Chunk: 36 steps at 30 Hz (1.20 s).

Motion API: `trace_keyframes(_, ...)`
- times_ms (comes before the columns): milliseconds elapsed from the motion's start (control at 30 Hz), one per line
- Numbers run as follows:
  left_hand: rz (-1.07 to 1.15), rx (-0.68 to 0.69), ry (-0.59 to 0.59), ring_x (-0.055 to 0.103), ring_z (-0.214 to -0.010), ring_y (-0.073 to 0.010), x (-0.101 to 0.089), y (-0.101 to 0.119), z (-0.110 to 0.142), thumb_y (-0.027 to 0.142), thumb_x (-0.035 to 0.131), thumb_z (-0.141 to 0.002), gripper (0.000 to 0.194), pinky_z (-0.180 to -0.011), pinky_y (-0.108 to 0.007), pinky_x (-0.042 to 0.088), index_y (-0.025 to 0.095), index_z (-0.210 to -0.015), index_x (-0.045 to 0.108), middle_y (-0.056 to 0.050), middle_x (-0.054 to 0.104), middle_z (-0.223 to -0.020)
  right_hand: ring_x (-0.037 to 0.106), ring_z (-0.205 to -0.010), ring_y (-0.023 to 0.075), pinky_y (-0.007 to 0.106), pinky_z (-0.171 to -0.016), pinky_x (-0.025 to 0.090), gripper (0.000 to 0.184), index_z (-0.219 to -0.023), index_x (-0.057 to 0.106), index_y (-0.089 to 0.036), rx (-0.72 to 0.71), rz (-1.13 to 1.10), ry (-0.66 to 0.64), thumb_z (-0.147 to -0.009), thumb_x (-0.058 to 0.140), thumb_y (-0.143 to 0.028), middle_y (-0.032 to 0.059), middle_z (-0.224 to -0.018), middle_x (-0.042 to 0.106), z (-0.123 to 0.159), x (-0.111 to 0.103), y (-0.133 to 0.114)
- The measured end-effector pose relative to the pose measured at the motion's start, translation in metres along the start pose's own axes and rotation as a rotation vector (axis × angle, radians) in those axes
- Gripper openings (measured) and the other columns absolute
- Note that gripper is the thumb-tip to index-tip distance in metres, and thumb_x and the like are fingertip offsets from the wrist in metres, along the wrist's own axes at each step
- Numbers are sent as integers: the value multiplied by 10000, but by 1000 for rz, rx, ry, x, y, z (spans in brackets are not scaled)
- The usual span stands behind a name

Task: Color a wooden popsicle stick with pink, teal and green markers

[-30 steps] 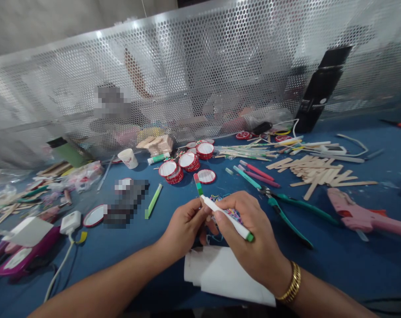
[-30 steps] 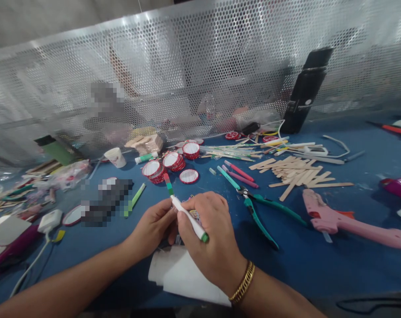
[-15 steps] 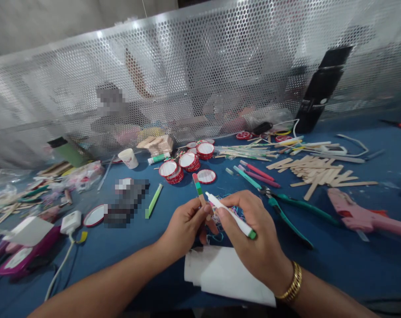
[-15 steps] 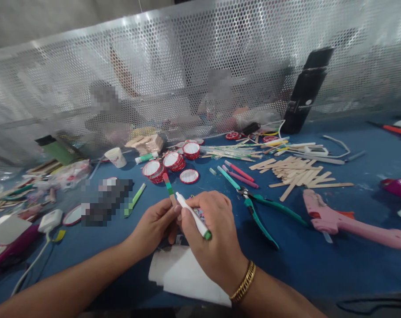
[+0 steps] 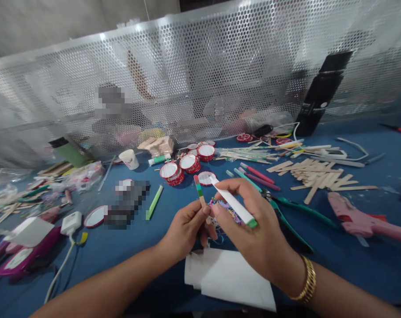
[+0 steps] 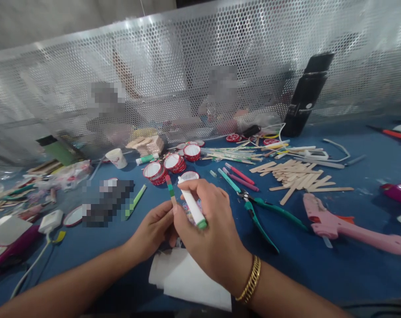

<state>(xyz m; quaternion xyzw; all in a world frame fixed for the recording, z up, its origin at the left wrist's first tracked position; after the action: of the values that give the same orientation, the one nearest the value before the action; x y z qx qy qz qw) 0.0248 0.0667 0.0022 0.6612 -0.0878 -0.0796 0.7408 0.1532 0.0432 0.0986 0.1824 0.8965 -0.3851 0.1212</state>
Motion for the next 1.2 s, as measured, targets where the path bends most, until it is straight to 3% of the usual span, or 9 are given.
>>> trace_keyframes(233,2,-20,-6,531,-390,-84,-2,-6,-3,630,628,-810,464,-356,-162,251,171,-824,563,39,579,-513,615,-804,197,420,-864,401,102,-954,560,-226,-213,53,19,-878,505,-187,18,-865,671,2,10,-10)
trace_keyframes(467,-44,13,49,494,-413,-74,-14,-4,-4,610,637,-811,445,-387,-178,268,168,-788,588,45,556,-563,611,-791,194,438,-867,355,146,-951,570,-222,-464,104,-135,-808,574,-195,5,-862,692,7,25,-20)
trace_keyframes(633,-166,77,96,454,-518,-91,-21,5,-4,584,572,-871,428,-457,-197,328,171,-769,618,18,552,-635,620,-801,193,442,-892,372,191,-997,559,-224,-388,84,-30,-820,549,-151,8,-870,683,-1,17,-3)
trace_keyframes(800,-116,83,89,276,-479,-71,-20,4,-5,580,584,-867,427,-448,-202,227,168,-753,596,71,354,-545,620,-862,207,442,-877,385,225,-1039,554,-235,-323,45,-63,-837,553,-136,22,-917,674,4,21,5)
trace_keyframes(1000,-133,-4,25,406,-452,-70,-12,-12,-4,576,555,-887,454,-446,-195,296,171,-682,533,37,487,-535,597,-860,207,452,-882,397,269,-1085,534,-210,-332,-5,-46,-830,556,-127,38,-928,660,7,14,3)
trace_keyframes(1200,-173,-10,-1,400,-414,-62,-10,-12,-4,568,524,-908,457,-413,-182,287,170,-683,524,35,498,-513,590,-853,213,449,-865,401,277,-1081,533,-213,-321,-16,-53,-824,553,-113,39,-917,654,8,14,3)
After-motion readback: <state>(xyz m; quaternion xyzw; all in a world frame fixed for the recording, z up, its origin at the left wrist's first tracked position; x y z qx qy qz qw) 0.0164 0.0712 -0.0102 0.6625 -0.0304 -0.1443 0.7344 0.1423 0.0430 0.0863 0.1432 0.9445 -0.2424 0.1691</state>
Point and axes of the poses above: each hand's wrist, its own z-axis away from the middle knuckle, its own x-axis out of the palm, y = z × x, the point moved 10 cm from there along -z, towards the middle knuckle
